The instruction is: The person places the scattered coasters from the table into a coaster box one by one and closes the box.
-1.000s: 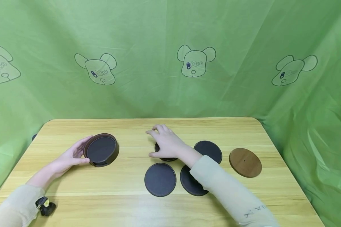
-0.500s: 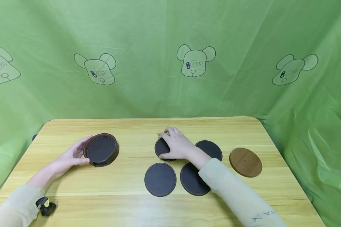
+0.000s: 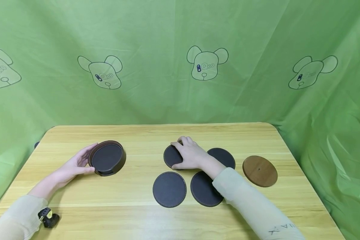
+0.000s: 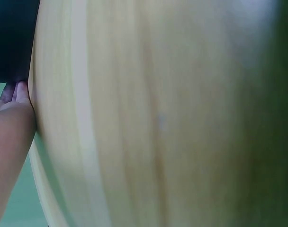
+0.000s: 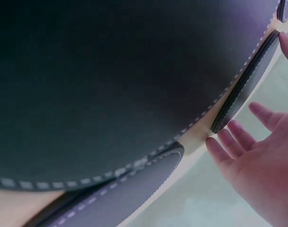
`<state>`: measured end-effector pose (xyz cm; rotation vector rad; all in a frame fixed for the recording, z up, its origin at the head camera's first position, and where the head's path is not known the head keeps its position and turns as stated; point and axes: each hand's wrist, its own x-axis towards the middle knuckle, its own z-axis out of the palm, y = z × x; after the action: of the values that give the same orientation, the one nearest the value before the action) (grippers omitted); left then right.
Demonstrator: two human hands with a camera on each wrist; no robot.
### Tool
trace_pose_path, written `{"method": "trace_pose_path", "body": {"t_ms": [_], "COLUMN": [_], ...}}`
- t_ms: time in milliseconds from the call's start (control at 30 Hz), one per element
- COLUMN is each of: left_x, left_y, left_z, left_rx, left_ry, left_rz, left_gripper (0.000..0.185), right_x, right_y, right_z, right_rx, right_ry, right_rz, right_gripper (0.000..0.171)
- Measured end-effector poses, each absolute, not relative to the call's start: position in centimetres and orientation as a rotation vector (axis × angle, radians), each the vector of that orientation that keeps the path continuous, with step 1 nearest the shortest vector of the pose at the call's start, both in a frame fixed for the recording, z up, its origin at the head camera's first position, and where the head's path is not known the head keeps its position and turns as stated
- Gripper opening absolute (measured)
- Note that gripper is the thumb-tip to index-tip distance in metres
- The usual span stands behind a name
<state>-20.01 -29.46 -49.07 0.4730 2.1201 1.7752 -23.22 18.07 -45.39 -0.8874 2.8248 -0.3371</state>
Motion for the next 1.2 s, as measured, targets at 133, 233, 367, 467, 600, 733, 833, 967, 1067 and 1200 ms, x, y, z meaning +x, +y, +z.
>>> {"method": "trace_pose_path", "body": {"t_ms": [133,233,367,467,600,733,833,967,1067,1200], "left_x": [-20.03,-20.06,-20.1,-20.1,-20.04,-20.01,-20.04,-20.06,-20.04,-20.0], "left_y": [-29.44,-29.44,-29.42,-29.39,-29.34,-29.33,-29.34,-29.41,-29.45,-29.45], "left_z": [-49.06,-49.05,-49.08,-49.07,-48.96,-48.92,-49.01,-49.16,-49.21,-49.19], "left_rx": [0.468,0.461,0.448,0.441,0.436,0.444,0.455,0.46,0.461,0.462], "left_ry": [2.117,2.116,2.114,2.111,2.109,2.115,2.118,2.121,2.121,2.12], "left_rz": [1.772,1.771,1.77,1.767,1.767,1.773,1.778,1.784,1.788,1.789], "left_gripper": [0.096,0.097,0.097,0.097,0.098,0.097,0.097,0.096,0.096,0.096], "right_x": [-23.15,-23.11,-23.06,-23.03,-23.01,-22.97,-22.95,-22.95,-23.01,-23.13], "right_y": [18.15,18.15,18.17,18.23,18.27,18.15,17.99,17.77,17.64,17.47], "right_z": [-45.29,-45.26,-45.29,-45.38,-45.48,-45.28,-45.11,-45.03,-45.06,-45.14], "right_rx": [-0.901,-0.906,-0.921,-0.938,-0.955,-0.951,-0.938,-0.92,-0.91,-0.911], "right_ry": [2.831,2.832,2.838,2.845,2.85,2.848,2.848,2.846,2.844,2.849], "right_rz": [-0.334,-0.331,-0.295,-0.263,-0.246,-0.255,-0.261,-0.257,-0.252,-0.244], "right_gripper": [0.09,0.089,0.09,0.093,0.095,0.095,0.094,0.094,0.095,0.094]}}
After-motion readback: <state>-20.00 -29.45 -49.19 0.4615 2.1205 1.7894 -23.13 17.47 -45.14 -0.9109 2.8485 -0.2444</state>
